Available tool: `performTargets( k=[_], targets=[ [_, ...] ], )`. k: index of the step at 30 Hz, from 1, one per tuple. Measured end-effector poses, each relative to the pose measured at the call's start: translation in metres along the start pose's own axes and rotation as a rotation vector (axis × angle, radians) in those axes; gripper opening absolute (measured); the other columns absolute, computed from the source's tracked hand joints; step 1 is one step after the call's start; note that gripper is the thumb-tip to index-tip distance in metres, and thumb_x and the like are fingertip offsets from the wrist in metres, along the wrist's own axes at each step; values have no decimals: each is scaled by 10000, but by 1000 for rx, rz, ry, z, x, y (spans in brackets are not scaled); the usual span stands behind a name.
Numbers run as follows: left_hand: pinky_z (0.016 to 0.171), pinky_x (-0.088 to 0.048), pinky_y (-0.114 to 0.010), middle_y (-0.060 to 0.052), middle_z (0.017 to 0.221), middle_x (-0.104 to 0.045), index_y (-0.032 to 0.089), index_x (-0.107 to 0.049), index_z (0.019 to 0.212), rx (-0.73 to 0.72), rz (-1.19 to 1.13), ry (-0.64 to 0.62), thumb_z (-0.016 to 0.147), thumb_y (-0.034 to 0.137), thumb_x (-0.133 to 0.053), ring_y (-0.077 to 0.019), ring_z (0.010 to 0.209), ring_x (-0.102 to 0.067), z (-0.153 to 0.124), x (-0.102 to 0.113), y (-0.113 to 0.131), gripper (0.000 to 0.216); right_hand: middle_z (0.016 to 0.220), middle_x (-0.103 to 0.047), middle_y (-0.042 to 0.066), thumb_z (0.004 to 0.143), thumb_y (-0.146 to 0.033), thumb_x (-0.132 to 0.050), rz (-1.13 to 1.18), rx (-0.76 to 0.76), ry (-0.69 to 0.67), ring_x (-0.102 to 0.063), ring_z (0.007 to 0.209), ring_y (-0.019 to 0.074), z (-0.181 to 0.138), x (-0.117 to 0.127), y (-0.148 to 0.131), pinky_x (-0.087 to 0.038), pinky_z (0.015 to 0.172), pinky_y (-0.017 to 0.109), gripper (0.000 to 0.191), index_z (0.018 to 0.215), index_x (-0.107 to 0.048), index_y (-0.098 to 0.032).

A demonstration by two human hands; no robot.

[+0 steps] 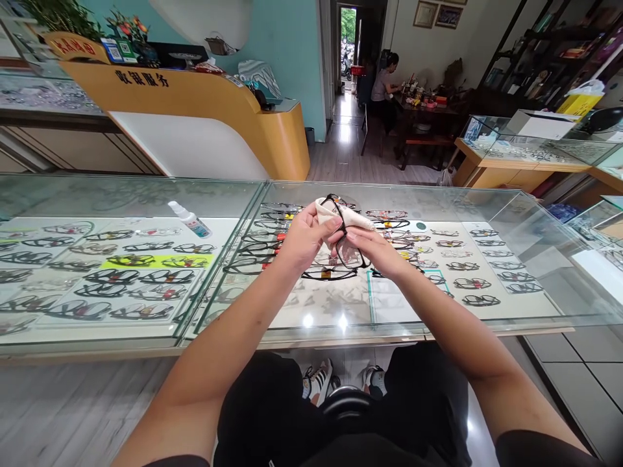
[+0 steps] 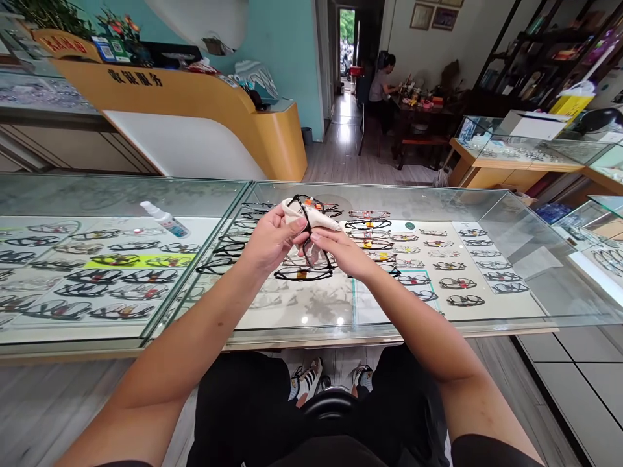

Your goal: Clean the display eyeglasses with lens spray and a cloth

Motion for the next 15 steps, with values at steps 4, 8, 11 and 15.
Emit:
performTargets(
  k=[4, 8, 11, 15],
  targets=[
    [383, -479, -260, 41, 737, -688, 198, -625, 933, -41, 65, 113, 578, 584, -1067, -103, 459, -556, 2, 5, -2, 686, 975, -773, 52, 1000, -669, -694, -45, 12, -22, -656, 866, 170, 0, -4, -1, -540, 901, 315, 528, 1138, -815, -174],
    [343, -451, -283, 45, 656, -652, 214, -624, 927, -27, 50, 111, 694, 679, -982, -110, 381, -506, 2, 7, -1, 631, 1009, -782, 55, 1018, -666, -672, -70, -12, -49, -676, 932, 184, -3, -8, -3, -544, 936, 327, 527, 1165, -814, -181],
    [342, -463, -293, 25, 631, -646, 204, -631, 885, -23, 52, 102, 747, 727, -927, -126, 384, -526, 3, 9, 0, 617, 1008, -785, 55, 1016, -677, -670, -76, -15, -45, -682, 928, 188, -5, -9, -7, -555, 943, 335, 532, 1165, -811, -186],
    [393, -536, -301, 4, 695, -690, 182, -652, 942, 14, 40, 28, 723, 695, -961, -147, 447, -603, 5, 13, 3, 638, 977, -783, 51, 996, -666, -707, -31, 3, 6, -702, 892, 191, -5, -4, -13, -571, 893, 329, 510, 1137, -810, -187]
  ],
)
Point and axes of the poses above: each hand's wrist, its own z-axis towards the middle knuckle, its own x-axis out of the back of the hand, y = z × x, the point moved 2 cm from there along z, towards the middle knuckle
